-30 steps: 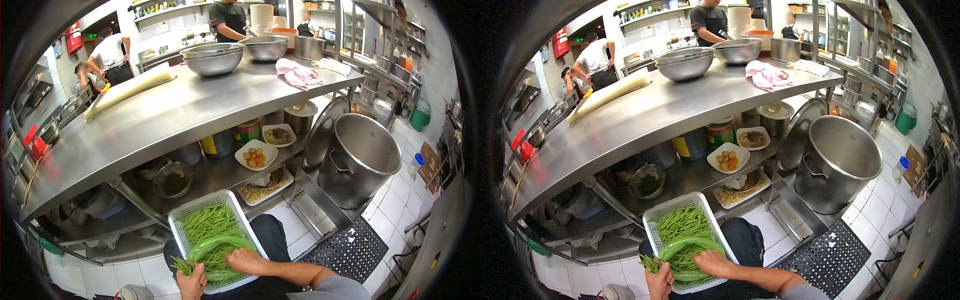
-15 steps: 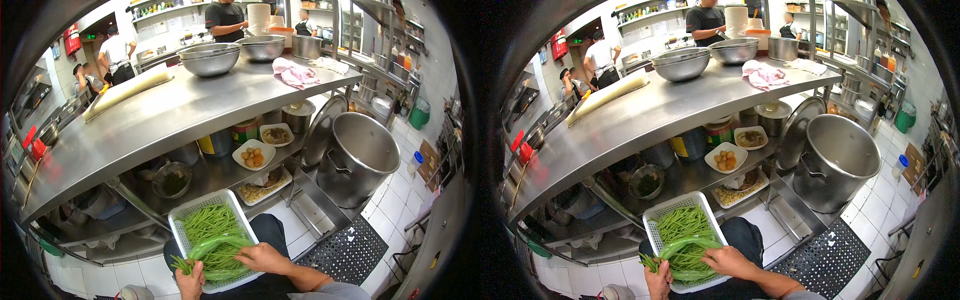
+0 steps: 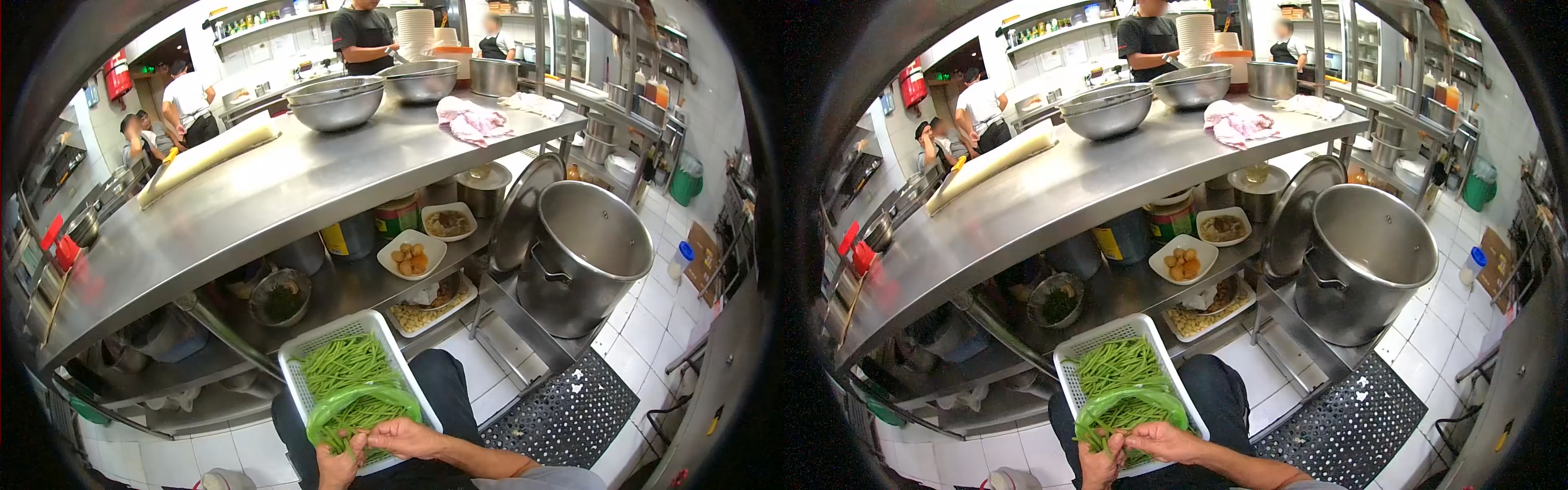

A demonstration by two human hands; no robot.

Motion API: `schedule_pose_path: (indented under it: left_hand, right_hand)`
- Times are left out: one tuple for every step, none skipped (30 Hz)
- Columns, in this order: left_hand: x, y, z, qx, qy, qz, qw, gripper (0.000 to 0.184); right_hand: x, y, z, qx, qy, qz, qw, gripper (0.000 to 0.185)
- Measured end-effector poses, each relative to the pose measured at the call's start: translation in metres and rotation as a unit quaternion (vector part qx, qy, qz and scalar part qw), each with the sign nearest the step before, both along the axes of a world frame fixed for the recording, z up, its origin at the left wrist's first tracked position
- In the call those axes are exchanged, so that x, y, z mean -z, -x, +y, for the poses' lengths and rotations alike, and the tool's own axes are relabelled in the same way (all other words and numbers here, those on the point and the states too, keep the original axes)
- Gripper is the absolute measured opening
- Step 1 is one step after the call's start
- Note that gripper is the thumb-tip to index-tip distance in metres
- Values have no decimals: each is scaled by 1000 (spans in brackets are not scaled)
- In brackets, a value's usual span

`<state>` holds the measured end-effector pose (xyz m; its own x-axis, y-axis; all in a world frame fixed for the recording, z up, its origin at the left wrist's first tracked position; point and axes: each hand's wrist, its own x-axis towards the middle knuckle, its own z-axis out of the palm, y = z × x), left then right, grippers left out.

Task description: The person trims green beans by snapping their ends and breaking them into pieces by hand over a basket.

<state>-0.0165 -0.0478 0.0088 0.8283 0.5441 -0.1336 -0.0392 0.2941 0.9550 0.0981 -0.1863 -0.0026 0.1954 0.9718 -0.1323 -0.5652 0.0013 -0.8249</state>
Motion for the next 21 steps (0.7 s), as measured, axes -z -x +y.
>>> schedule_pose_path:
  left_hand:
    - [3,0,2,-15,-11,-9,1000,28]
    - [5,-1,6,-28,-13,-16,999,28]
    - [3,-3,9,-41,-14,-20,999,27]
    - [-1,-4,11,-55,-16,-25,998,27]
    - [-6,-4,11,-46,-17,-38,998,27]
    - [-6,-3,12,-57,-14,-44,997,27]
    - [-6,-3,13,-66,-10,-49,997,27]
    - [-5,-3,14,-73,-6,-54,996,27]
    - [-2,-3,16,-73,2,-47,996,27]
    - [0,-3,17,-72,-1,-52,996,27]
    - [2,-3,17,-73,-4,-57,996,27]
    - [1,-4,17,-74,-7,-62,995,27]
    - [-1,-4,17,-66,-5,-56,996,27]
    - [-2,-4,17,-61,-3,-51,997,27]
    - [-3,-4,18,-59,-2,-48,997,28]
    - [-4,-3,19,-57,-13,-46,997,28]
    - [-4,-2,17,-53,-24,-42,997,28]
    - [-6,-5,17,-45,-36,-42,997,28]
    - [-13,-5,14,-49,-21,-33,998,28]
    - [-14,-3,14,-42,-40,-28,998,27]
    - [-15,-1,13,-35,-59,-22,997,27]
  right_hand:
    - [-4,2,1,8,3,-39,999,26]
    - [1,3,1,0,8,-24,1000,26]
    - [8,6,1,-8,15,-7,1000,26]
    - [12,8,2,-17,21,9,1000,26]
    - [14,8,2,-20,25,28,999,26]
    - [13,8,0,-22,30,47,998,26]
    - [13,9,-1,-24,36,66,997,26]
    - [14,9,-2,-14,32,68,997,25]
    - [17,9,-2,-4,27,70,997,25]
    - [19,11,-2,2,23,72,997,25]
    - [20,11,-2,6,21,71,997,25]
    - [20,11,-2,8,19,69,997,25]
    - [21,11,-3,9,19,69,997,25]
    - [18,11,-6,17,22,69,997,24]
    - [13,11,-7,23,25,68,997,23]
    - [10,10,-8,28,27,68,997,23]
    - [13,11,-9,39,24,66,997,22]
    - [18,8,-8,54,19,60,997,20]
    - [21,10,-8,72,15,59,996,19]
    - [20,10,-8,100,12,7,995,18]
    - [18,11,-8,129,9,-45,991,16]
